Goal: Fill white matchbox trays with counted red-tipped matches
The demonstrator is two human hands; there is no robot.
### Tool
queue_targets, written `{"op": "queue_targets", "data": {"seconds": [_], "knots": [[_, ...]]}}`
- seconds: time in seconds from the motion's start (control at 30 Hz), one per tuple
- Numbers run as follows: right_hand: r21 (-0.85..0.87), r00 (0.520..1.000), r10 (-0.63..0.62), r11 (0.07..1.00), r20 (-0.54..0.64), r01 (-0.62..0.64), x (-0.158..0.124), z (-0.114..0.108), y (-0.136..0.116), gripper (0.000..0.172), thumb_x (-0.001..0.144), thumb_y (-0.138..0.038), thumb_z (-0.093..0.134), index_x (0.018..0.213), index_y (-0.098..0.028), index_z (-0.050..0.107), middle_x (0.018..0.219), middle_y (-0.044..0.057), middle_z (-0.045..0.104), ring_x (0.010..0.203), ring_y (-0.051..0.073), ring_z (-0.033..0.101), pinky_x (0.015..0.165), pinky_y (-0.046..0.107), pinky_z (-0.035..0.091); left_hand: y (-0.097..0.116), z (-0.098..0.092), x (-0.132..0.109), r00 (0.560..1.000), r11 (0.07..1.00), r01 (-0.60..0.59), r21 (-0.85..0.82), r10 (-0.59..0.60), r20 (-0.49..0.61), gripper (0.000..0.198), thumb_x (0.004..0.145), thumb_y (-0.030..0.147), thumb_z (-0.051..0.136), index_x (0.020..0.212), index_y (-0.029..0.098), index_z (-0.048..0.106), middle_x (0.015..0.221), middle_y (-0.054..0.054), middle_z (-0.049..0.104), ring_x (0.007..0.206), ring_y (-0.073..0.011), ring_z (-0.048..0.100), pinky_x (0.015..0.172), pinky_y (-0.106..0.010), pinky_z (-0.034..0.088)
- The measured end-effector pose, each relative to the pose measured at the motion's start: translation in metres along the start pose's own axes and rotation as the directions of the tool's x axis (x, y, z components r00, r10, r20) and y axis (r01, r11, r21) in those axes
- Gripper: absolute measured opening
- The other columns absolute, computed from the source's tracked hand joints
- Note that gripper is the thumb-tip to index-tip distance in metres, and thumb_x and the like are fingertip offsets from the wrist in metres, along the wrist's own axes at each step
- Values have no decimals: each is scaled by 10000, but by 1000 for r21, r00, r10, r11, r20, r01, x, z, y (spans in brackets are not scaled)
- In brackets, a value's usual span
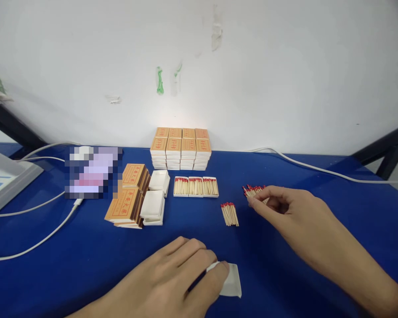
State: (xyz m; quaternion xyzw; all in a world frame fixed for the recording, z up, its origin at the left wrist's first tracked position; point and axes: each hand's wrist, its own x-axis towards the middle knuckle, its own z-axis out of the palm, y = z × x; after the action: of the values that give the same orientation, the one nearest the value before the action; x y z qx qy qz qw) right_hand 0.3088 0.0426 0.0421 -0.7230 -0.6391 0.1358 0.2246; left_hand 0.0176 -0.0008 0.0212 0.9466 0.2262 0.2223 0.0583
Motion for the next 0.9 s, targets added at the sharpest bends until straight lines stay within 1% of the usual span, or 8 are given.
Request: {"op": "queue_targets", "data": {"seconds": [0.07, 0.13, 0.23, 0.37, 0.5, 0.67, 0.8, 0.9], "knots": [[-131, 990, 140, 982, -1, -139, 1, 1, -4, 335, 1016, -601, 670, 947, -322, 841, 765, 28, 767, 722, 293, 699, 621, 388, 437, 0, 1, 1, 1000, 1000, 1, 2, -1, 5, 290, 1106, 46, 573, 1346, 112, 721, 1126, -83, 787, 1036, -270, 791, 958, -449, 721], [-245, 977, 211, 947, -17, -209, 1, 3, -11, 261, 1029, -540, 687, 987, -340, 850, 849, 41, 803, 814, 337, 726, 646, 403, 416, 0, 3, 1, 1000, 1000, -1, 3, 1, 1, 307, 1089, 24, 569, 1340, 111, 723, 1118, -80, 787, 1028, -271, 792, 956, -455, 722], [-365, 976, 215, 907, -31, -211, -1, 8, -18, 206, 1058, -437, 676, 1007, -346, 853, 935, 49, 828, 878, 362, 736, 661, 404, 385, 1, 4, -1, 1000, 1000, -2, 11, 2, -7, 304, 1082, 26, 576, 1334, 111, 722, 1121, -82, 786, 1035, -278, 792, 958, -461, 722], [-410, 979, 202, 892, -18, -191, -3, 12, -20, 183, 1053, -349, 681, 979, -337, 848, 905, 35, 816, 840, 329, 724, 645, 385, 372, 2, 3, -3, 1000, 1000, 1, 16, -1, -6, 294, 1089, 31, 568, 1321, 121, 724, 1118, -73, 786, 1023, -270, 789, 971, -458, 716], [-329, 982, 188, 929, 23, -170, -3, 10, -16, 188, 1014, -394, 697, 905, -324, 834, 817, 31, 783, 768, 295, 691, 629, 377, 371, 1, 3, 0, 1000, 1000, -2, 23, 2, -17, 287, 1098, 50, 574, 1339, 121, 712, 1126, -75, 786, 1038, -265, 791, 970, -434, 709], [-38, 988, 102, 994, 120, -98, -3, 4, -13, 316, 947, -552, 683, 797, -286, 764, 677, 16, 658, 649, 231, 598, 607, 360, 387, 2, 4, -1, 1000, 1000, -4, 19, 5, -23, 299, 1078, 31, 569, 1325, 113, 717, 1111, -83, 785, 1044, -269, 797, 979, -435, 707], [188, 977, 34, 979, 208, -74, -8, 5, -20, 298, 921, -506, 682, 746, -265, 700, 681, 0, 638, 643, 197, 562, 593, 337, 386, 2, 4, -3, 1000, 1000, -5, -1, 5, -6, 282, 1094, 57, 586, 1338, 116, 714, 1117, -78, 785, 1025, -270, 792, 961, -441, 716], [210, 973, 15, 976, 231, -65, -12, 9, -24, 269, 943, -481, 655, 782, -269, 694, 690, -13, 637, 654, 191, 560, 604, 333, 384, 1, 4, -2, 1000, 1000, 0, 2, 0, -8, 291, 1081, 39, 585, 1330, 114, 715, 1112, -76, 785, 1014, -275, 792, 953, -454, 721]]}}
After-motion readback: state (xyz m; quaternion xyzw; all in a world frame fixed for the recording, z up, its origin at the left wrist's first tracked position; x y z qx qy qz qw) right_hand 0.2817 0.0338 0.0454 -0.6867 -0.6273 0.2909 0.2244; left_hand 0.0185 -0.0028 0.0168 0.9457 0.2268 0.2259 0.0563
